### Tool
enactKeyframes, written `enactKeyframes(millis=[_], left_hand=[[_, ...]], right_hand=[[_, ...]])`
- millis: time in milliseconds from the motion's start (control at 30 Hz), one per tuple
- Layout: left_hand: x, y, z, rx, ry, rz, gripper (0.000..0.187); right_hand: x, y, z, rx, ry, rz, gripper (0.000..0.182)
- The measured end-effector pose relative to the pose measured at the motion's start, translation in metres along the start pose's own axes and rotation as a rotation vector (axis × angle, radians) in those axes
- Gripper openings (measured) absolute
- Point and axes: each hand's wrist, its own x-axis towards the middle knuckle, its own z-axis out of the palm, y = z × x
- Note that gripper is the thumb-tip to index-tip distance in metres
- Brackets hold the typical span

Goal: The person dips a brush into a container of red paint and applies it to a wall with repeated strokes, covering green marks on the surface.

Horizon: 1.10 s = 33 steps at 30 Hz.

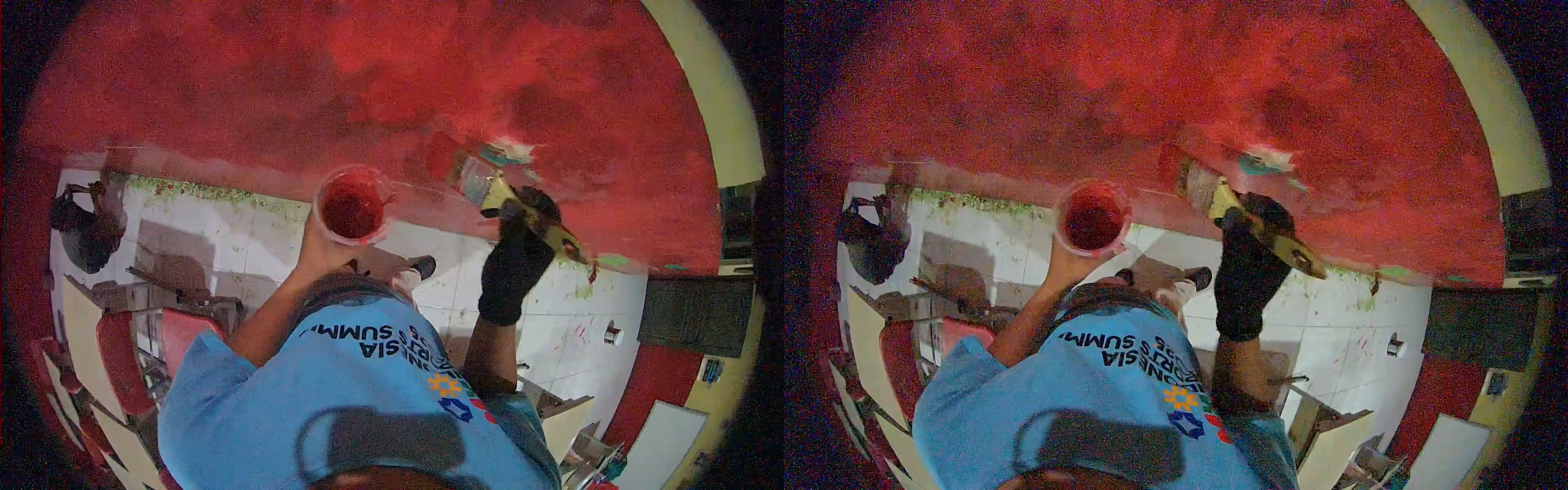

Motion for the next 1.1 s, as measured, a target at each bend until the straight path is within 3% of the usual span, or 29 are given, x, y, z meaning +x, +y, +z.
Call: enactKeyframes(millis=[67,100,133,200,233,267,300,333,400,533,600,667,733,933,1033,1100], left_hand=[[0.001,-0.012,0.008,-0.137,-0.138,-0.061,0.081],[0.006,0.026,0.018,-0.062,-0.068,0.032,0.082],[0.005,0.029,0.027,-0.055,-0.066,0.018,0.082],[0.004,0.03,0.037,-0.263,-0.175,-0.319,0.084],[0.001,0.024,0.033,-0.163,-0.202,-0.194,0.087],[-0.001,0.018,0.036,-0.165,-0.209,-0.203,0.087],[-0.001,0.011,0.04,-0.265,-0.252,-0.173,0.088],[-0.001,0.006,0.042,-0.363,-0.293,-0.141,0.09],[-0.001,0.001,0.045,-0.419,-0.315,-0.151,0.091],[0.0,0.001,0.052,-0.529,-0.327,-0.156,0.094],[0.0,0.009,0.047,-0.493,-0.316,-0.129,0.091],[-0.001,0.009,0.045,-0.457,-0.302,-0.101,0.088],[0.0,0.001,0.046,-0.497,-0.296,-0.03,0.088],[0.0,0.003,0.035,-0.355,-0.324,-0.016,0.088],[0.001,0.012,0.041,-0.583,-0.284,-0.02,0.089],[0.001,0.014,0.038,-0.502,-0.296,-0.01,0.089]], right_hand=[[0.001,-0.017,-0.009,0.055,0.02,-0.038,0.02],[0.0,-0.025,-0.016,-0.049,-0.044,-0.084,0.021],[0.0,-0.018,-0.031,-0.376,-0.126,-0.12,0.022],[-0.007,-0.037,-0.025,0.246,-0.097,0.106,0.022],[-0.009,-0.048,-0.024,0.243,-0.093,0.116,0.022],[-0.01,-0.058,-0.023,0.035,-0.209,0.064,0.022],[-0.011,-0.062,-0.023,-0.173,-0.323,0.013,0.021],[-0.011,-0.058,-0.022,-0.173,-0.372,-0.027,0.021],[-0.011,-0.065,-0.021,-0.362,-0.552,0.088,0.02],[-0.006,-0.046,-0.005,-0.29,-0.608,0.023,0.02],[-0.009,-0.03,0.001,-0.284,-0.493,0.026,0.017],[-0.005,-0.023,0.003,-0.348,-0.511,0.001,0.015],[-0.001,-0.02,0.006,-0.505,-0.583,-0.197,0.025],[-0.001,-0.014,0.016,-0.511,-0.555,-0.265,0.025],[0.0,-0.014,0.017,-0.488,-0.569,-0.278,0.023],[0.0,-0.014,0.018,-0.484,-0.594,-0.201,0.023]])
